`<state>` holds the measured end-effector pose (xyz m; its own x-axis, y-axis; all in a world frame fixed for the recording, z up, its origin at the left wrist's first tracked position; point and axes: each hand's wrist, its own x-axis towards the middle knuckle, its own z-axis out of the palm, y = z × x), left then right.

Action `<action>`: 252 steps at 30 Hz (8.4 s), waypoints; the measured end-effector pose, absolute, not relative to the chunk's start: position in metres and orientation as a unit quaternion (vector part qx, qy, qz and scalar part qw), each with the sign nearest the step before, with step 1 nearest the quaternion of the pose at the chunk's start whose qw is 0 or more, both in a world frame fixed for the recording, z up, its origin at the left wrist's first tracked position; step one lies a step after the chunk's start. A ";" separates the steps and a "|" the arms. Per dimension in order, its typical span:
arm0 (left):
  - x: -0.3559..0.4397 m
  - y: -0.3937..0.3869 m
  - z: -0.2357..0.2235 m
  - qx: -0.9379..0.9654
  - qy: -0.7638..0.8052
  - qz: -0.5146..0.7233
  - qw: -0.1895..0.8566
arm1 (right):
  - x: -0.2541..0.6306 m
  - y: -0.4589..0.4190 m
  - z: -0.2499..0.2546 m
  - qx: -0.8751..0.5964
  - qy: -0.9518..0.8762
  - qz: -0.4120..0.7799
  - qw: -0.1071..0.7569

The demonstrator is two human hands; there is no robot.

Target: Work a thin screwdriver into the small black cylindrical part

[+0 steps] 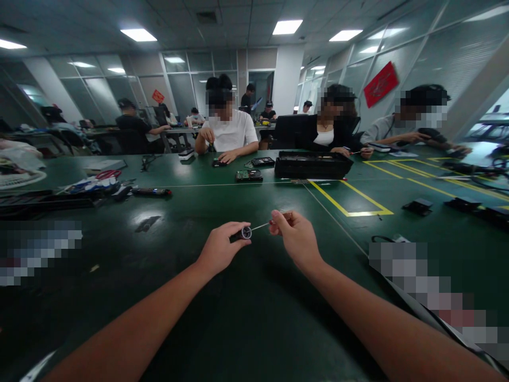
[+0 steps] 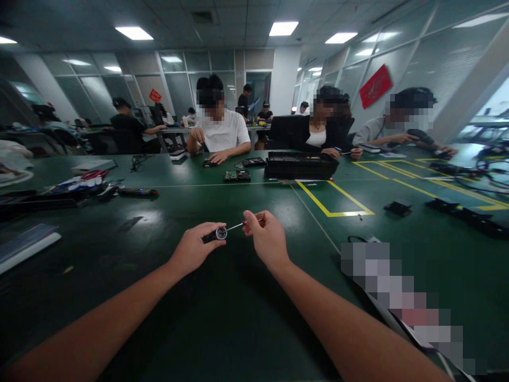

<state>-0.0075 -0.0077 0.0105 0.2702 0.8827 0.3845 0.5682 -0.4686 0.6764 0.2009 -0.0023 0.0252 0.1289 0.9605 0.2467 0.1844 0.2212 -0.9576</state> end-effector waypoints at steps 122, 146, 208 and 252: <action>-0.013 -0.005 0.011 0.785 0.520 0.299 0.152 | 0.214 -0.001 0.038 -0.495 -0.750 0.219 0.380; -0.015 -0.003 0.011 0.787 0.526 0.283 0.154 | 0.202 0.004 0.023 -0.445 -0.601 0.413 0.519; -0.013 -0.001 0.010 0.787 0.521 0.291 0.156 | 0.206 -0.010 0.031 -0.467 -0.669 0.269 0.512; -0.014 0.000 0.010 0.789 0.522 0.281 0.159 | 0.205 -0.015 0.043 -0.511 -0.709 0.138 0.466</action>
